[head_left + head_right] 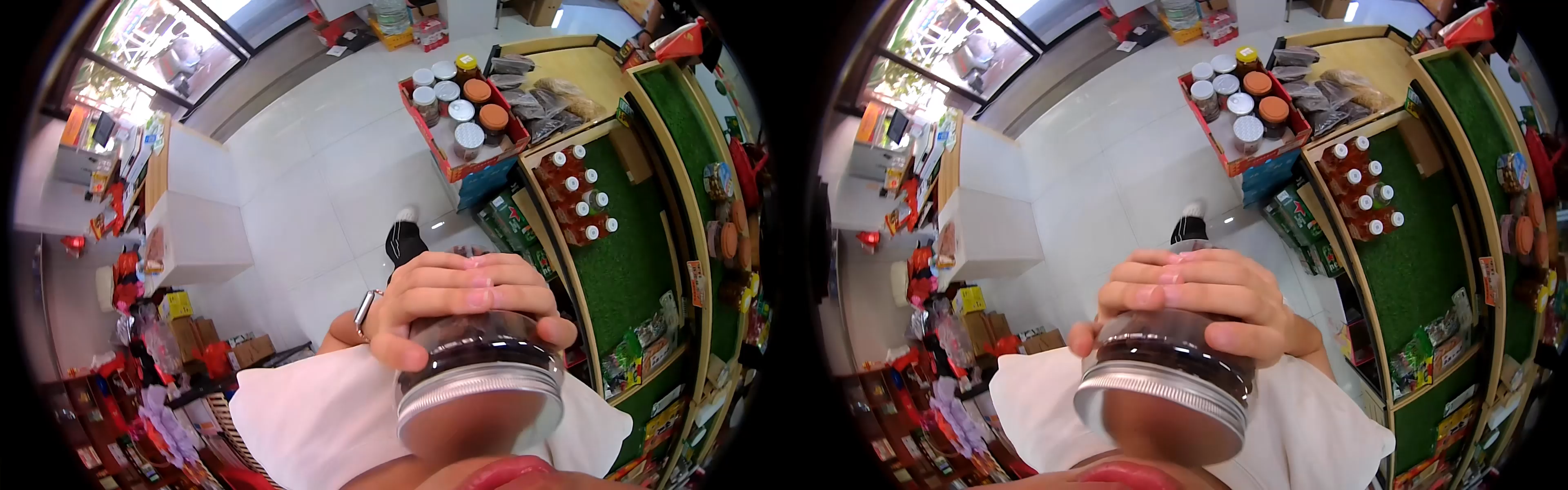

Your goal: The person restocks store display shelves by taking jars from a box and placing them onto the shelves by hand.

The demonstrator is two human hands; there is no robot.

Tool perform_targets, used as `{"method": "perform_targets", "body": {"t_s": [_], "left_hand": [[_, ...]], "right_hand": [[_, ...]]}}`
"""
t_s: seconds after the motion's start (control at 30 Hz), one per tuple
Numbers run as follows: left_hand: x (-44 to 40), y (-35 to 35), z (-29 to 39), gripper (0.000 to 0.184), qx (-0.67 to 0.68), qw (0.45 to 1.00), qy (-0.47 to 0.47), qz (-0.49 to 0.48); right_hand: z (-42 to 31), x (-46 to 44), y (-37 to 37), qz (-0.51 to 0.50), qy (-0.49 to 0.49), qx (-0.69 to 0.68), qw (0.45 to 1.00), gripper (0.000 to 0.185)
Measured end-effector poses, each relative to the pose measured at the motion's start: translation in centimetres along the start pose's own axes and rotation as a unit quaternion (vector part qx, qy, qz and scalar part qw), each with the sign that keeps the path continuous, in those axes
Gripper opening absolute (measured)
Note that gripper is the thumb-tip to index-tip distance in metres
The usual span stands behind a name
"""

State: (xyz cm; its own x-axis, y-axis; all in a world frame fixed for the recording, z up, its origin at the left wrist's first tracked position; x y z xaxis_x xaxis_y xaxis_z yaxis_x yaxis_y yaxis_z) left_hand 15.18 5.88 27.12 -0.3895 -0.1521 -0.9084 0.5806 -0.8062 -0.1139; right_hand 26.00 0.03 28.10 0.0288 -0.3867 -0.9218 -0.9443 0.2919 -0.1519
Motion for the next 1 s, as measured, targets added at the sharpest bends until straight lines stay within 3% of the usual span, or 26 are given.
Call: {"method": "perform_targets", "body": {"t_s": [0.13,0.23,0.3,0.33,0.4,0.5,0.57,0.63,0.7,0.83,0.97,1.0], "left_hand": [[2.2,-4.6,-10.7,0.039,0.031,0.987,0.003,-0.161],[0.9,-8.0,-18.2,0.088,0.003,0.976,-0.044,-0.215],[1.1,-10.8,-24.4,0.090,0.027,0.892,-0.272,-0.360],[1.3,-11.9,-27.1,0.106,0.019,0.862,-0.319,-0.394],[2.3,-14.5,-31.9,0.106,0.056,0.847,-0.362,-0.386],[3.5,-16.4,-38.1,0.102,0.026,0.830,-0.375,-0.413],[5.0,-16.6,-41.8,0.099,-0.042,0.798,-0.383,-0.463],[7.0,-16.6,-45.4,0.091,-0.055,0.771,-0.389,-0.501],[8.7,-16.4,-49.3,0.088,-0.049,0.761,-0.389,-0.518],[11.5,-15.8,-54.8,0.088,-0.062,0.756,-0.358,-0.544],[13.2,-14.9,-58.6,0.089,-0.079,0.716,-0.378,-0.582],[13.1,-14.6,-59.0,0.089,-0.086,0.727,-0.355,-0.581]], "right_hand": [[8.4,1.1,-1.0,-0.096,0.027,0.062,0.993,0.031],[17.8,6.2,-1.8,-0.045,0.197,0.239,0.950,0.054],[23.1,8.5,-2.2,-0.019,0.281,0.262,0.923,0.071],[25.5,9.1,-2.4,-0.012,0.307,0.242,0.920,0.082],[29.5,7.3,-2.2,-0.010,0.294,0.253,0.922,0.102],[37.1,12.4,-1.1,-0.044,0.424,0.272,0.862,0.099],[40.8,13.7,-0.2,-0.008,0.447,0.274,0.852,0.097],[43.9,16.4,0.2,-0.028,0.515,0.325,0.793,0.093],[46.4,18.3,0.3,0.036,0.550,0.321,0.770,0.092],[50.0,21.0,0.2,0.066,0.659,0.254,0.705,0.098],[51.8,21.5,-0.5,0.115,0.663,0.197,0.713,0.103],[51.8,21.5,-0.8,0.122,0.656,0.209,0.715,0.104]]}}
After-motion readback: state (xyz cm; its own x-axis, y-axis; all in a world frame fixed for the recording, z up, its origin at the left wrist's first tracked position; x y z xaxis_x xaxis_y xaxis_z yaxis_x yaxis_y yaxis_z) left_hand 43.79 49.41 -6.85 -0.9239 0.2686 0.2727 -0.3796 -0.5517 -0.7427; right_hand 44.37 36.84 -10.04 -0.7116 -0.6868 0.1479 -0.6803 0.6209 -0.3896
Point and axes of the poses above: each hand's wrist, its own x-axis away from the middle knuckle, its own y-axis out of the palm, z = x × y, the point moved 8 cm from there along -x, towards the middle knuckle, and after that the axes turned 15 degrees about -z, right-handed, at the moved point
